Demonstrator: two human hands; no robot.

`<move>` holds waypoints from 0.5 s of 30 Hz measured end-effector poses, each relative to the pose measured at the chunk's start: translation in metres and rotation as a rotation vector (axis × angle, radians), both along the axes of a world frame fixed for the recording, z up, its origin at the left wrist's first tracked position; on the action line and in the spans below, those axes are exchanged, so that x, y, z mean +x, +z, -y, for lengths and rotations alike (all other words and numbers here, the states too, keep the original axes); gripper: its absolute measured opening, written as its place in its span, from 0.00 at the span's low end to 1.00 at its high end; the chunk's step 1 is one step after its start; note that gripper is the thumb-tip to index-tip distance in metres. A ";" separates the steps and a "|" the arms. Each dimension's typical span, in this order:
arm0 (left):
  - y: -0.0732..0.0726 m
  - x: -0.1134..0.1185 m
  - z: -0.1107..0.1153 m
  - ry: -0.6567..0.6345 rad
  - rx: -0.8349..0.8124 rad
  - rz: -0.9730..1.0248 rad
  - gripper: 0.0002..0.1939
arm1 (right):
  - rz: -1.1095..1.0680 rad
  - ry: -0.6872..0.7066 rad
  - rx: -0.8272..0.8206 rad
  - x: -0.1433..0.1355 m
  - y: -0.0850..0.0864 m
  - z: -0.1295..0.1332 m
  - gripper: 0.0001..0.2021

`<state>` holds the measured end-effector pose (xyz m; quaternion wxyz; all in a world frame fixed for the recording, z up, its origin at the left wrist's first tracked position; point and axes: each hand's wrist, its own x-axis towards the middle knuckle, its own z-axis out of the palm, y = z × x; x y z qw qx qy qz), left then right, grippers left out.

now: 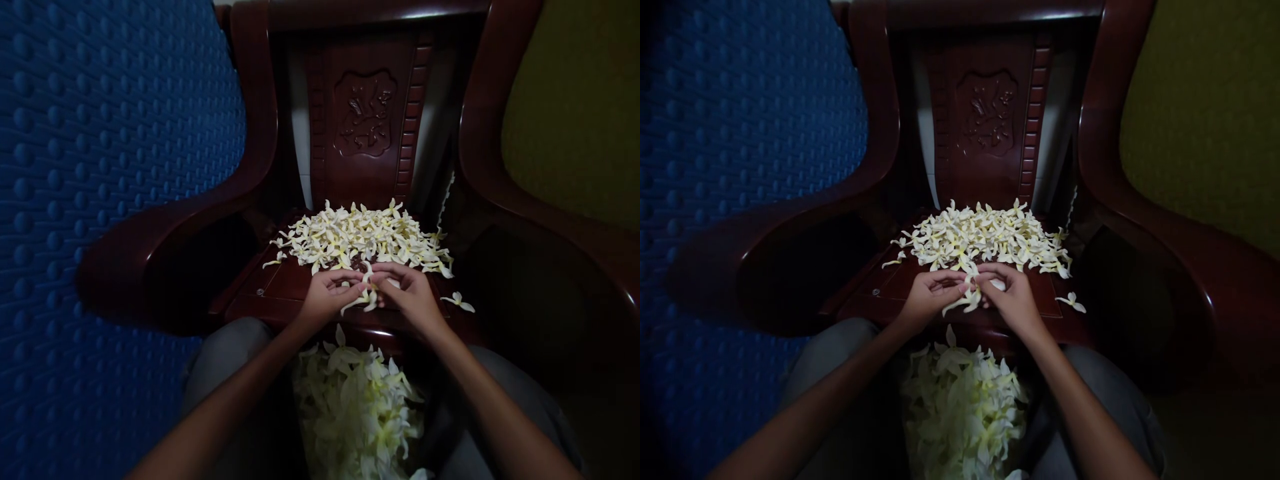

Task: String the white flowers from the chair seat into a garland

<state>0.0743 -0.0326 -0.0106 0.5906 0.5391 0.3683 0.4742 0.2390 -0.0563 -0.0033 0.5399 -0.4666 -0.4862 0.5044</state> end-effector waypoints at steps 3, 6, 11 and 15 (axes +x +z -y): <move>0.002 0.001 0.001 -0.001 0.000 0.004 0.16 | -0.005 0.003 -0.026 0.002 0.003 0.001 0.16; 0.002 -0.001 0.000 0.028 0.011 0.004 0.16 | -0.023 0.059 -0.055 0.002 0.006 0.002 0.20; 0.001 -0.002 -0.001 0.044 0.034 -0.011 0.16 | 0.103 0.095 0.044 0.002 0.004 0.001 0.16; 0.001 -0.003 -0.004 0.078 0.025 -0.028 0.17 | 0.100 0.029 0.052 0.005 -0.002 -0.001 0.14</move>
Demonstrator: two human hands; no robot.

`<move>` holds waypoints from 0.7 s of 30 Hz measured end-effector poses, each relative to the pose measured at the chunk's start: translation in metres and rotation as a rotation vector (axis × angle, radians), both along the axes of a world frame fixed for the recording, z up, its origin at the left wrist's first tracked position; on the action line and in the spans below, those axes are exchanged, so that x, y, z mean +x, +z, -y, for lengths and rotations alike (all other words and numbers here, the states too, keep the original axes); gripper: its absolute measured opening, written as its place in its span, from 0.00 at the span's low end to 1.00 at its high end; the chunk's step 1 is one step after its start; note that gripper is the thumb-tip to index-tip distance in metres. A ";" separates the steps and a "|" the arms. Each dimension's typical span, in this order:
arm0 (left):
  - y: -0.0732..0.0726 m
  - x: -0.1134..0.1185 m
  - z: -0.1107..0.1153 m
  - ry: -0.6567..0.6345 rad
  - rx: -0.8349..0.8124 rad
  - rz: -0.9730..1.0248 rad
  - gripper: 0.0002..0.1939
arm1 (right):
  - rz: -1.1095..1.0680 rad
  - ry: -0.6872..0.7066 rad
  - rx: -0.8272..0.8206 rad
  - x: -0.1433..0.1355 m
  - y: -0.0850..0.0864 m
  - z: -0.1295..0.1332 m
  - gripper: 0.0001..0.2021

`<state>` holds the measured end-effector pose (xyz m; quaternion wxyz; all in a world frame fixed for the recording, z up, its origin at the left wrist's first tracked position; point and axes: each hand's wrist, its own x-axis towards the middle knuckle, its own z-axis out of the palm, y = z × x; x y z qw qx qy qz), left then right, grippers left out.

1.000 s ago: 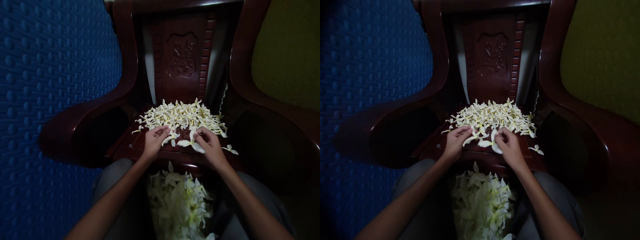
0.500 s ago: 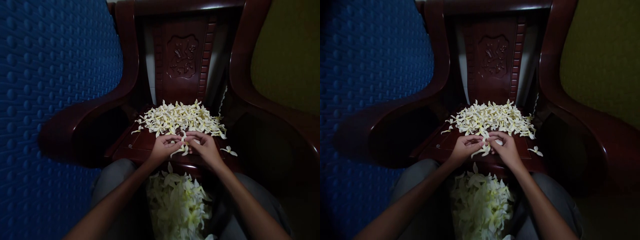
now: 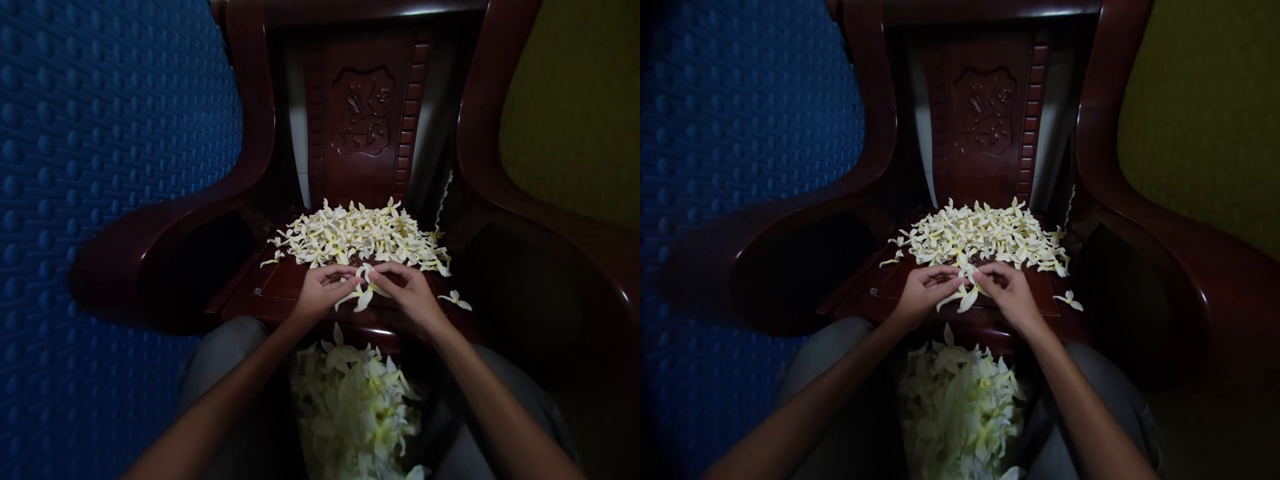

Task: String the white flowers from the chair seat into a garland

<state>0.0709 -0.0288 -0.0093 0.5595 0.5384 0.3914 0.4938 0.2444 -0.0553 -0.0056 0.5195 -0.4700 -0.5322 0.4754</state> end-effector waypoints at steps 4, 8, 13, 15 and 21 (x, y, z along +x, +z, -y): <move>-0.001 -0.004 -0.005 0.042 0.024 -0.029 0.17 | 0.037 -0.027 0.051 0.003 -0.001 0.000 0.12; -0.002 -0.005 -0.005 0.034 0.034 -0.034 0.16 | 0.053 -0.077 0.076 0.002 0.000 0.001 0.12; -0.002 -0.003 -0.004 0.024 0.046 -0.055 0.16 | -0.052 -0.169 0.037 0.000 0.001 0.001 0.13; -0.001 -0.003 -0.004 0.017 0.041 -0.060 0.16 | -0.082 -0.171 0.046 0.000 0.002 0.001 0.13; -0.001 -0.003 -0.004 -0.040 0.012 -0.033 0.17 | -0.143 -0.149 -0.061 -0.001 0.002 0.002 0.16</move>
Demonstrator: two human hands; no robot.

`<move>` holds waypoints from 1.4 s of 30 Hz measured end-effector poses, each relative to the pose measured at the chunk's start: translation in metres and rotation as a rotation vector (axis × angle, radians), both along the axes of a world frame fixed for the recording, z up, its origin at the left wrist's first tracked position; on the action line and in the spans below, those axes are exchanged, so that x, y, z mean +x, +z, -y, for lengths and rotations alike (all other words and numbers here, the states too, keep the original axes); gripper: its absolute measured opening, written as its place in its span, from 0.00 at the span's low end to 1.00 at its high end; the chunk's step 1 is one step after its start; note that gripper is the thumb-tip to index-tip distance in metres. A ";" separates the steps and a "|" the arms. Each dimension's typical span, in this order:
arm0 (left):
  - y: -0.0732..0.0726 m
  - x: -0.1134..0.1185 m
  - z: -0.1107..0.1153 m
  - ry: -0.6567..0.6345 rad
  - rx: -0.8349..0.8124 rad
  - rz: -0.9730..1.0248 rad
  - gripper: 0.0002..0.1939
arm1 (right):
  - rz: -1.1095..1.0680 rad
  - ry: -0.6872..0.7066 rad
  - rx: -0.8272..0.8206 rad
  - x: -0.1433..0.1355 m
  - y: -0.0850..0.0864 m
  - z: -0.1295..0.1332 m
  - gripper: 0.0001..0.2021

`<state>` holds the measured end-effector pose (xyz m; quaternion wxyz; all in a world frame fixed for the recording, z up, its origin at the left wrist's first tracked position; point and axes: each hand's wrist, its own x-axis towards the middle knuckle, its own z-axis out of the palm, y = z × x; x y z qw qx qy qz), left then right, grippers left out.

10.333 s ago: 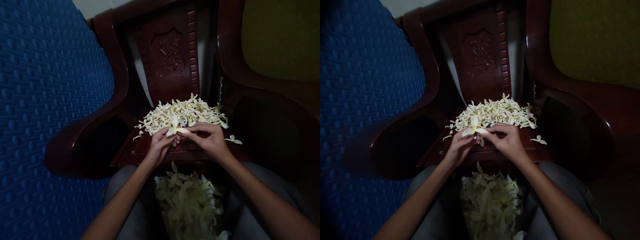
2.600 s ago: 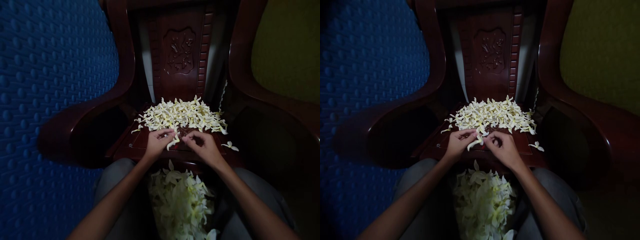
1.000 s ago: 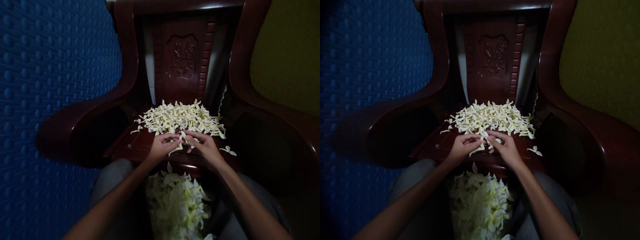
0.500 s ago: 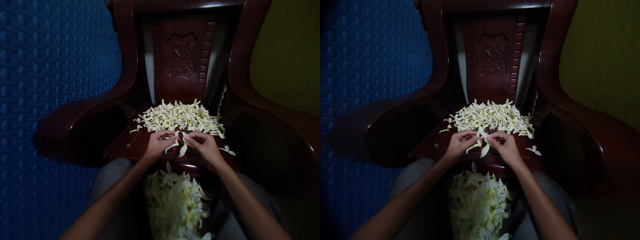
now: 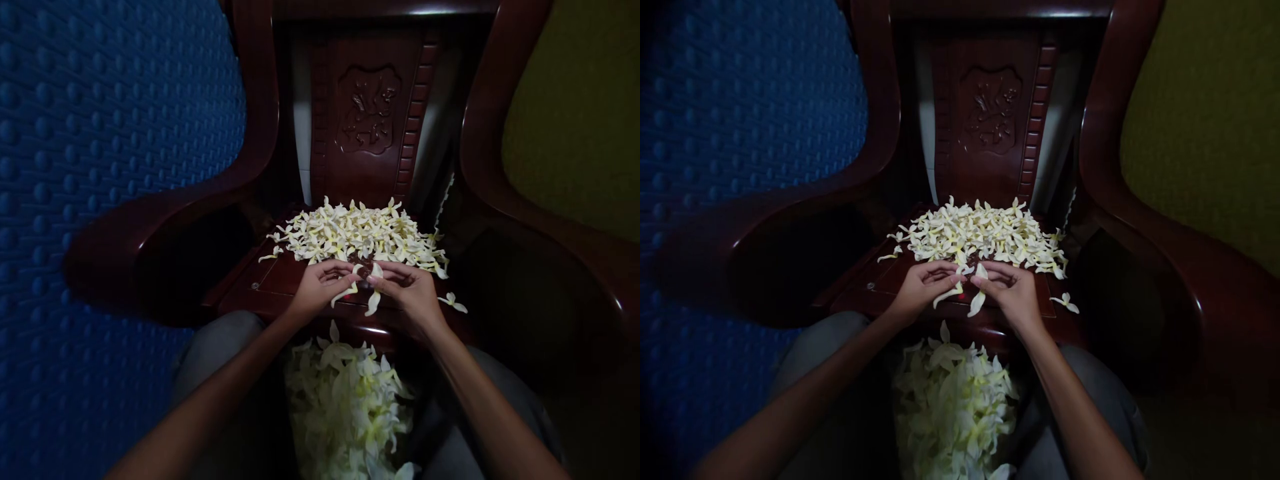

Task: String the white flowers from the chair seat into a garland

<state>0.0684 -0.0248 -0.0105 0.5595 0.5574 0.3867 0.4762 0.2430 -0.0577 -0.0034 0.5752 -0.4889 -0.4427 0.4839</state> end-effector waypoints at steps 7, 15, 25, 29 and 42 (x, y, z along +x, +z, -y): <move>0.001 0.000 0.000 -0.006 0.023 -0.046 0.15 | 0.158 -0.071 0.057 0.000 -0.001 -0.001 0.11; 0.004 0.000 0.001 -0.046 0.017 -0.045 0.14 | 0.195 -0.119 0.042 -0.004 -0.002 -0.001 0.16; -0.001 0.007 0.008 -0.198 0.037 -0.083 0.13 | 0.375 -0.088 0.121 -0.012 -0.008 0.002 0.14; -0.003 0.006 0.005 -0.207 0.025 -0.060 0.15 | 0.418 -0.038 0.113 -0.011 -0.010 0.002 0.15; -0.002 -0.008 -0.009 0.102 0.076 -0.042 0.13 | 0.211 0.459 -0.079 0.000 0.010 0.012 0.20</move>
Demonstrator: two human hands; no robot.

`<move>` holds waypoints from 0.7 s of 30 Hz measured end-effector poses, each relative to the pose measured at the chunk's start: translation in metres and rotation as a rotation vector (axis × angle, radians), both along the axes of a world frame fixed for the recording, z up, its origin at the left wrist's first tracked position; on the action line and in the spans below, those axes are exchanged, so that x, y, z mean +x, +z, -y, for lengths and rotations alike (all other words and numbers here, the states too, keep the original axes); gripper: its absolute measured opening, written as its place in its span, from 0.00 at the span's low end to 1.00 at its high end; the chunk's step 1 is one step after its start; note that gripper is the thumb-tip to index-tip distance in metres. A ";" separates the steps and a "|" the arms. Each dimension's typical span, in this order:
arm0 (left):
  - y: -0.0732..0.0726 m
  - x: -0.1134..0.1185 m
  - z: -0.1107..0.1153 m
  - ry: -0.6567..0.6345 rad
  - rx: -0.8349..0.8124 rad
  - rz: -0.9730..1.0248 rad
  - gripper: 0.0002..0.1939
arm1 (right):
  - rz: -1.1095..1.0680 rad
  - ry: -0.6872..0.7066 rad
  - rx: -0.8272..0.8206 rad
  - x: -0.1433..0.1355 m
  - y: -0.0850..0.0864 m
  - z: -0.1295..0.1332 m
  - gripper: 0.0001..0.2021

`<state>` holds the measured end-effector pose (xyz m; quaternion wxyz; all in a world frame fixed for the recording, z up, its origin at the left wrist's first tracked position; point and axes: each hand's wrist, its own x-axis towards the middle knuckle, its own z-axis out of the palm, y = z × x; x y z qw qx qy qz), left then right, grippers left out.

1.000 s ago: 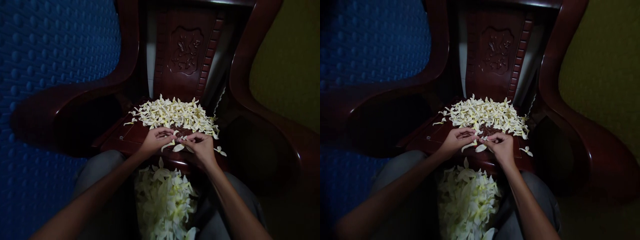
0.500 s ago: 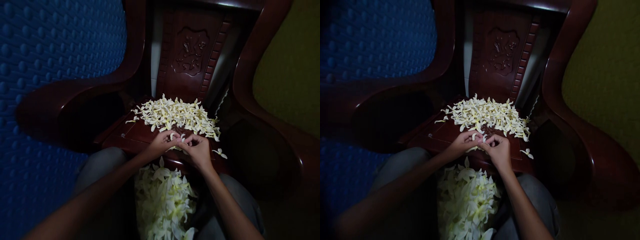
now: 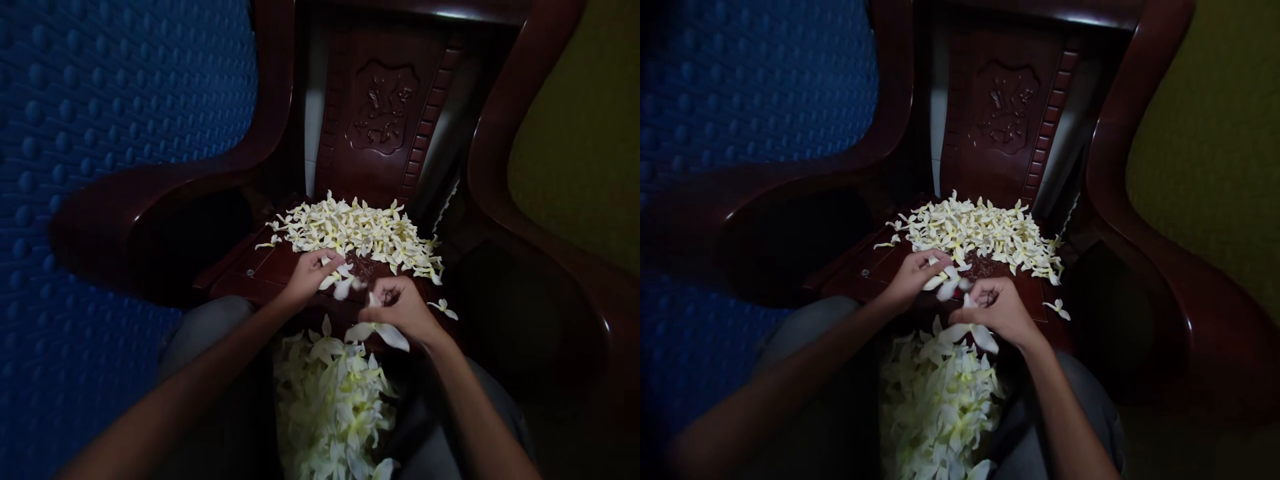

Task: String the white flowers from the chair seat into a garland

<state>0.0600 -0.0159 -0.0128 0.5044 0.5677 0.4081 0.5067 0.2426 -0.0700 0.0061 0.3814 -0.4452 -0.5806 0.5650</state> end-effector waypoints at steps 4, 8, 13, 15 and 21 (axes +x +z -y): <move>0.005 -0.005 -0.003 0.020 -0.006 -0.040 0.14 | 0.173 0.467 -0.147 0.007 0.003 0.005 0.14; 0.005 -0.002 0.003 -0.118 -0.024 -0.074 0.15 | 0.266 0.126 0.019 0.000 -0.001 -0.001 0.14; 0.000 0.003 0.011 -0.232 -0.148 -0.075 0.22 | 0.027 -0.348 0.191 -0.008 -0.014 -0.012 0.29; -0.001 0.005 0.012 -0.262 -0.188 -0.068 0.23 | -0.024 -0.219 0.140 -0.009 -0.018 -0.014 0.31; 0.002 0.005 0.008 -0.120 -0.260 0.142 0.19 | 0.224 0.158 -0.020 0.008 -0.025 -0.006 0.14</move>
